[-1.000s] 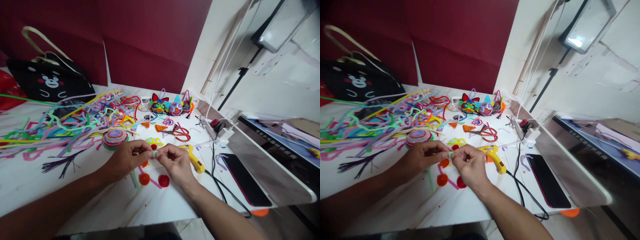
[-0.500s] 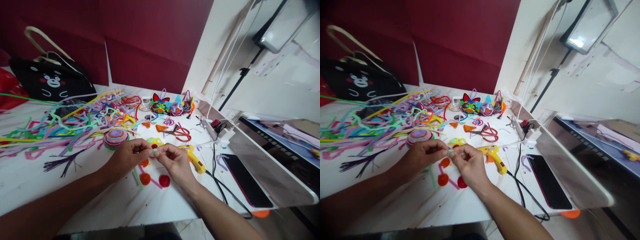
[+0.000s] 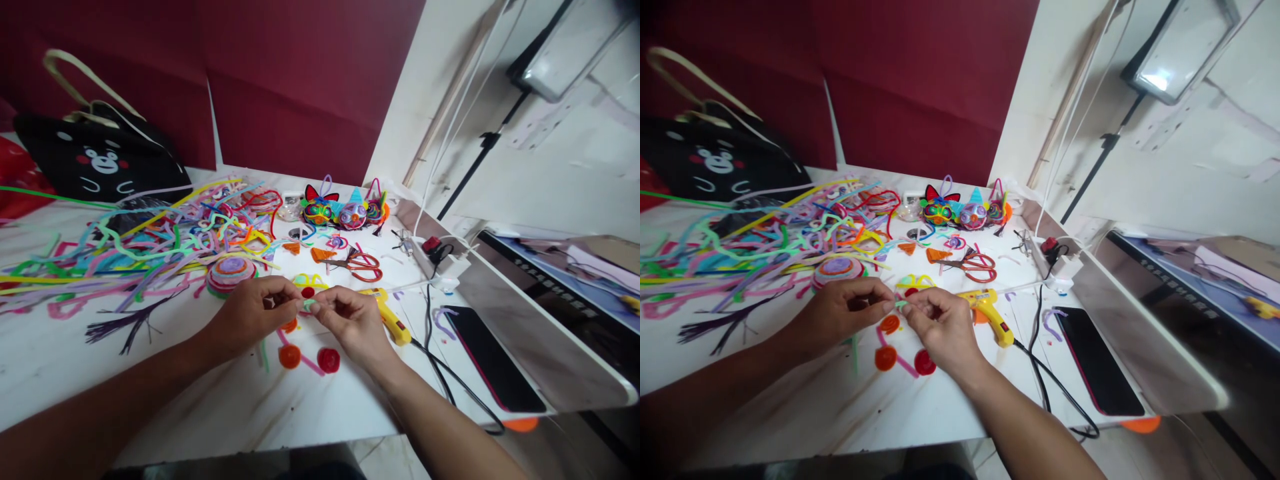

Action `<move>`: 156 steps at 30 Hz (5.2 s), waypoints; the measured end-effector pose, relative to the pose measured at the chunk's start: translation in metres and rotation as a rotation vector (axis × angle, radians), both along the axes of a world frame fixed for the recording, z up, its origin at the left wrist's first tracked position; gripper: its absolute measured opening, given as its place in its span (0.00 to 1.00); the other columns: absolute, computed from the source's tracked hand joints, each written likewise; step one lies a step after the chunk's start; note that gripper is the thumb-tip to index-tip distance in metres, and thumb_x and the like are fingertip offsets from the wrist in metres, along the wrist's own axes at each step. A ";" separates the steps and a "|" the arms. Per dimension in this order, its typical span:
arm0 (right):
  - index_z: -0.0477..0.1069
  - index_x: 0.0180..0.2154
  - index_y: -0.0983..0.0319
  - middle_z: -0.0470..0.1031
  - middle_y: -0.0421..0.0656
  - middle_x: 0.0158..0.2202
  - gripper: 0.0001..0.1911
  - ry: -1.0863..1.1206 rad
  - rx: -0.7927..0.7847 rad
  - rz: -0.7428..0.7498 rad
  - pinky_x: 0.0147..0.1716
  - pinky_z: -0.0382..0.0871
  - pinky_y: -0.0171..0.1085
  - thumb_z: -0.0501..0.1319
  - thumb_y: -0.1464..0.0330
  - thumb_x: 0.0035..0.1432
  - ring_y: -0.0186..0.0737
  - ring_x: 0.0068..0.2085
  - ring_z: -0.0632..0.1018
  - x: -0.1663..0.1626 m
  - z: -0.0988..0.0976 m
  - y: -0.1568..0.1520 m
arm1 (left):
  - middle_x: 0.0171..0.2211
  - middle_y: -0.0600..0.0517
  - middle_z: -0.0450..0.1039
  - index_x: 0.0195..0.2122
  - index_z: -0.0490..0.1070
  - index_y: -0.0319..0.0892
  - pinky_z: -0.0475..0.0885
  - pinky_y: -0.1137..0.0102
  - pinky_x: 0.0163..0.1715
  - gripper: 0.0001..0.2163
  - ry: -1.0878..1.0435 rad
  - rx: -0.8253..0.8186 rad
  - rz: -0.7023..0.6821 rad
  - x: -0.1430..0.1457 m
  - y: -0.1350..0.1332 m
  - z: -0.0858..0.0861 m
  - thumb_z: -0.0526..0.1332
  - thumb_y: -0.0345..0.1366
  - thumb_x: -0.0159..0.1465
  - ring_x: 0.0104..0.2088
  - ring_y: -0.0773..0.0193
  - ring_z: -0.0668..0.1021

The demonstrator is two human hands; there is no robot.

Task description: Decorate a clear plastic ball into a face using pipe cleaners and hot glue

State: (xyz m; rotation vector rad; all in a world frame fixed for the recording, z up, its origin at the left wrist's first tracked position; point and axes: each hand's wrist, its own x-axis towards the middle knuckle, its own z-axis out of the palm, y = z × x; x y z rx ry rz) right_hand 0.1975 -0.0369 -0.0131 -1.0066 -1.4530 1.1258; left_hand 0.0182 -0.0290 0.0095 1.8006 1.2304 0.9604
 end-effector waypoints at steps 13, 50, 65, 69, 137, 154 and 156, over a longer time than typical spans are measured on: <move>0.75 0.26 0.63 0.65 0.35 0.19 0.05 -0.085 0.005 -0.019 0.19 0.54 0.31 0.64 0.67 0.49 0.29 0.20 0.62 -0.001 0.002 -0.002 | 0.25 0.55 0.73 0.29 0.76 0.41 0.59 0.76 0.20 0.08 0.127 0.141 0.024 0.004 -0.003 -0.004 0.59 0.37 0.59 0.22 0.71 0.67; 0.75 0.33 0.65 0.68 0.37 0.24 0.09 -0.194 -0.054 0.201 0.25 0.57 0.31 0.63 0.65 0.54 0.30 0.25 0.66 0.013 0.001 0.005 | 0.26 0.55 0.71 0.32 0.75 0.41 0.64 0.75 0.27 0.08 0.247 0.444 -0.097 0.000 -0.001 -0.008 0.56 0.33 0.64 0.26 0.71 0.71; 0.73 0.26 0.64 0.69 0.36 0.16 0.08 0.103 -0.164 -0.022 0.17 0.61 0.30 0.67 0.65 0.47 0.29 0.17 0.66 -0.006 0.005 -0.002 | 0.21 0.57 0.67 0.27 0.74 0.40 0.59 0.74 0.21 0.08 0.081 0.302 0.092 0.009 -0.007 -0.013 0.59 0.35 0.61 0.20 0.72 0.65; 0.74 0.27 0.64 0.70 0.36 0.15 0.09 0.163 -0.207 -0.018 0.18 0.63 0.31 0.67 0.65 0.46 0.29 0.16 0.67 -0.008 0.004 -0.001 | 0.21 0.56 0.68 0.27 0.73 0.40 0.61 0.74 0.22 0.10 0.009 0.169 0.072 0.007 -0.003 -0.016 0.59 0.39 0.61 0.22 0.70 0.67; 0.74 0.28 0.64 0.68 0.34 0.18 0.04 -0.029 -0.231 0.113 0.17 0.55 0.28 0.62 0.71 0.45 0.25 0.17 0.62 0.003 0.002 0.004 | 0.23 0.55 0.75 0.29 0.77 0.42 0.61 0.75 0.21 0.10 0.220 0.222 0.016 0.002 -0.001 -0.004 0.59 0.40 0.60 0.20 0.70 0.70; 0.71 0.25 0.63 0.69 0.34 0.14 0.03 0.121 -0.214 -0.063 0.12 0.63 0.28 0.63 0.70 0.45 0.29 0.13 0.68 -0.011 0.003 -0.002 | 0.26 0.53 0.76 0.27 0.74 0.41 0.68 0.73 0.28 0.08 0.002 0.047 0.098 0.011 -0.004 -0.013 0.60 0.39 0.59 0.28 0.64 0.75; 0.72 0.25 0.63 0.70 0.35 0.14 0.04 0.148 -0.223 -0.058 0.13 0.66 0.28 0.64 0.69 0.45 0.29 0.14 0.68 -0.011 0.003 -0.002 | 0.26 0.52 0.75 0.27 0.73 0.41 0.68 0.72 0.29 0.08 -0.041 0.017 0.095 0.012 -0.004 -0.015 0.60 0.40 0.59 0.29 0.64 0.75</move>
